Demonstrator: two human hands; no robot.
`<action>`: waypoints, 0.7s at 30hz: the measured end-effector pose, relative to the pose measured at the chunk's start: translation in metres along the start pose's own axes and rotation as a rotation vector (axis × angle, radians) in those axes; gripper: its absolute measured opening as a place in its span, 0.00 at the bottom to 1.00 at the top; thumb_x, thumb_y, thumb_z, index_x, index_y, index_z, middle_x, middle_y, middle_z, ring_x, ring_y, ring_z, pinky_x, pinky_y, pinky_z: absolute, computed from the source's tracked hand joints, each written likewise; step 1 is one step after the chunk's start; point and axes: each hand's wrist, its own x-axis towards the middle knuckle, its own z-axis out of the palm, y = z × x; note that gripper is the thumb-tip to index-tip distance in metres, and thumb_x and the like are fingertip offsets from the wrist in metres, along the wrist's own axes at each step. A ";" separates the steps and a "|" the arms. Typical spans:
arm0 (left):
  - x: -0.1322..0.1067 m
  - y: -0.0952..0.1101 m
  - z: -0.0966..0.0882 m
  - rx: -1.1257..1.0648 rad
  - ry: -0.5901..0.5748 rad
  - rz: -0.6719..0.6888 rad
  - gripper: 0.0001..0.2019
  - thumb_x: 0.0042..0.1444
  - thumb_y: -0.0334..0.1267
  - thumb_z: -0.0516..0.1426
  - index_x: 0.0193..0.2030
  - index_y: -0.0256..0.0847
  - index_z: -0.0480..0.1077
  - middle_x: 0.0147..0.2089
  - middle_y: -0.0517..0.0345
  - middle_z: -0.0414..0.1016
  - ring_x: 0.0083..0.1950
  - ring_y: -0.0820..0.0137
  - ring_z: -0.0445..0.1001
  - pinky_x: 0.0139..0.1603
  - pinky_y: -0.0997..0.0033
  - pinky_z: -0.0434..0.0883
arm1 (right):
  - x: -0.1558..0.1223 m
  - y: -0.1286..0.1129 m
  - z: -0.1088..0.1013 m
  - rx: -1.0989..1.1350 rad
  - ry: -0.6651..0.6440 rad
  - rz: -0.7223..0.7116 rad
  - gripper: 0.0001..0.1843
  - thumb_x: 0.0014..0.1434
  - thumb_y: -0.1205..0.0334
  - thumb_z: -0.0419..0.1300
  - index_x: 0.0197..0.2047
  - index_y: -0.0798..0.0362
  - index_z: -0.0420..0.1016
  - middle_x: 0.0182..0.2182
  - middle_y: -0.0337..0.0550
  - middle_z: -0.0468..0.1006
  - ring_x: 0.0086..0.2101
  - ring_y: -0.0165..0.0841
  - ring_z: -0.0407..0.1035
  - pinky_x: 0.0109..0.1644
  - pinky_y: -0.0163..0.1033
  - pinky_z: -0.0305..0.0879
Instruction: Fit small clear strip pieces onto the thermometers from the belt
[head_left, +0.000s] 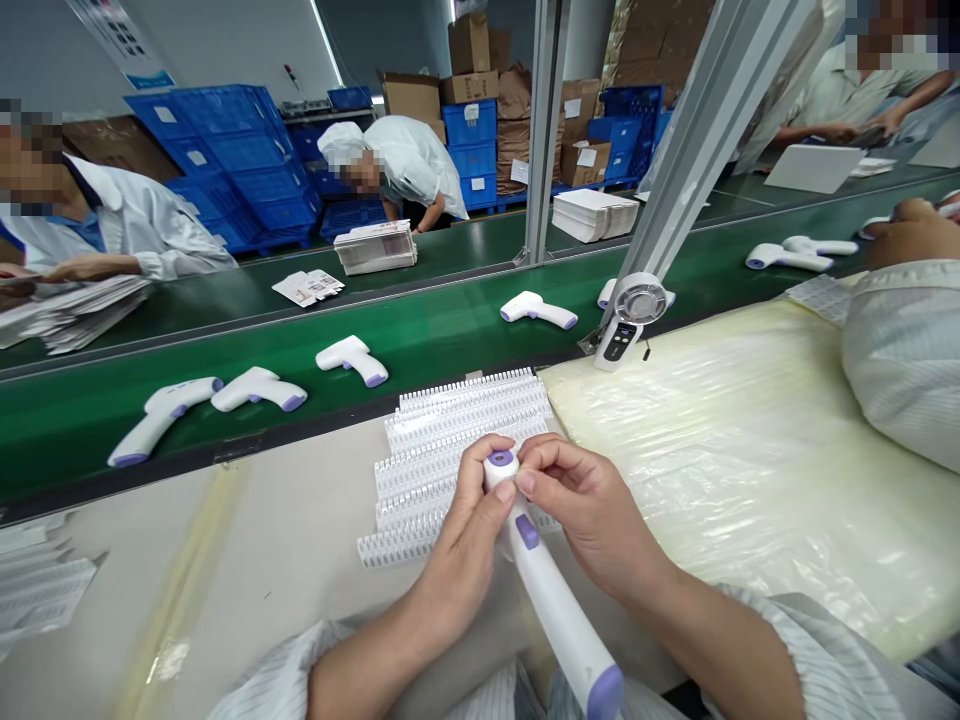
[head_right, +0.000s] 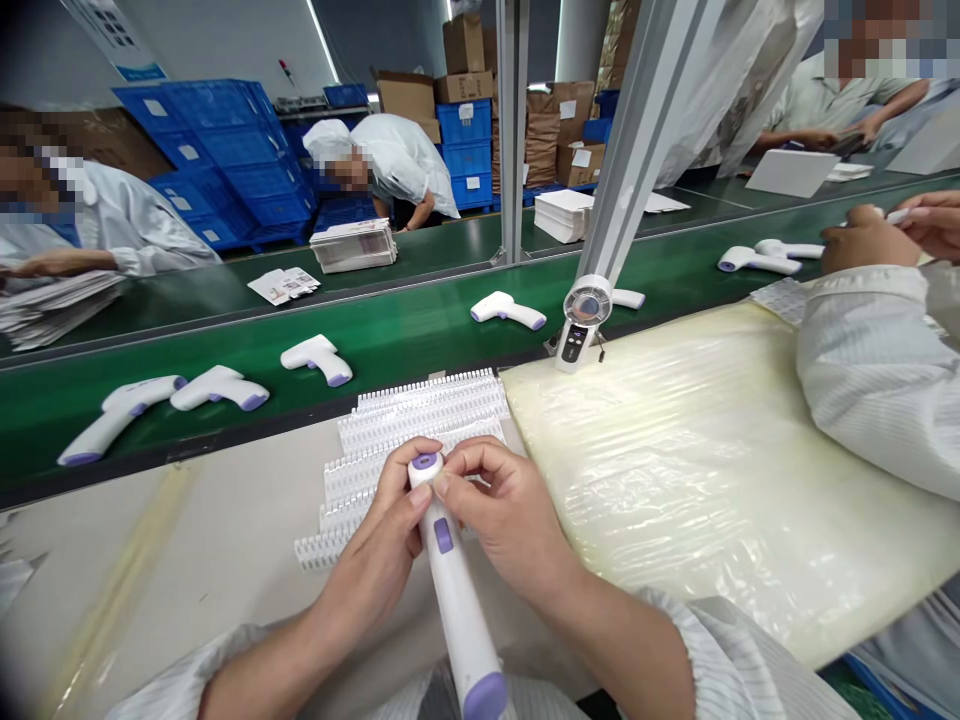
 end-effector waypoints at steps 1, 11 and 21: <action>0.000 -0.001 -0.001 0.005 0.000 0.007 0.17 0.69 0.53 0.53 0.58 0.49 0.61 0.58 0.54 0.64 0.61 0.60 0.64 0.56 0.64 0.62 | 0.000 0.000 0.001 0.012 0.006 0.005 0.08 0.56 0.59 0.72 0.29 0.50 0.79 0.32 0.36 0.75 0.34 0.31 0.68 0.40 0.37 0.65; 0.004 0.006 -0.031 -0.037 -0.013 0.253 0.18 0.68 0.54 0.56 0.58 0.52 0.63 0.52 0.56 0.67 0.49 0.64 0.68 0.49 0.66 0.68 | 0.007 -0.019 -0.002 0.106 -0.066 0.356 0.25 0.47 0.43 0.76 0.40 0.49 0.78 0.37 0.39 0.75 0.36 0.32 0.72 0.37 0.37 0.71; 0.105 0.042 -0.177 1.108 0.512 0.287 0.30 0.67 0.44 0.49 0.75 0.46 0.51 0.75 0.46 0.53 0.74 0.57 0.57 0.73 0.53 0.60 | 0.139 -0.013 0.002 -1.175 -0.197 -0.095 0.23 0.71 0.55 0.50 0.66 0.50 0.65 0.42 0.47 0.78 0.37 0.39 0.73 0.38 0.40 0.68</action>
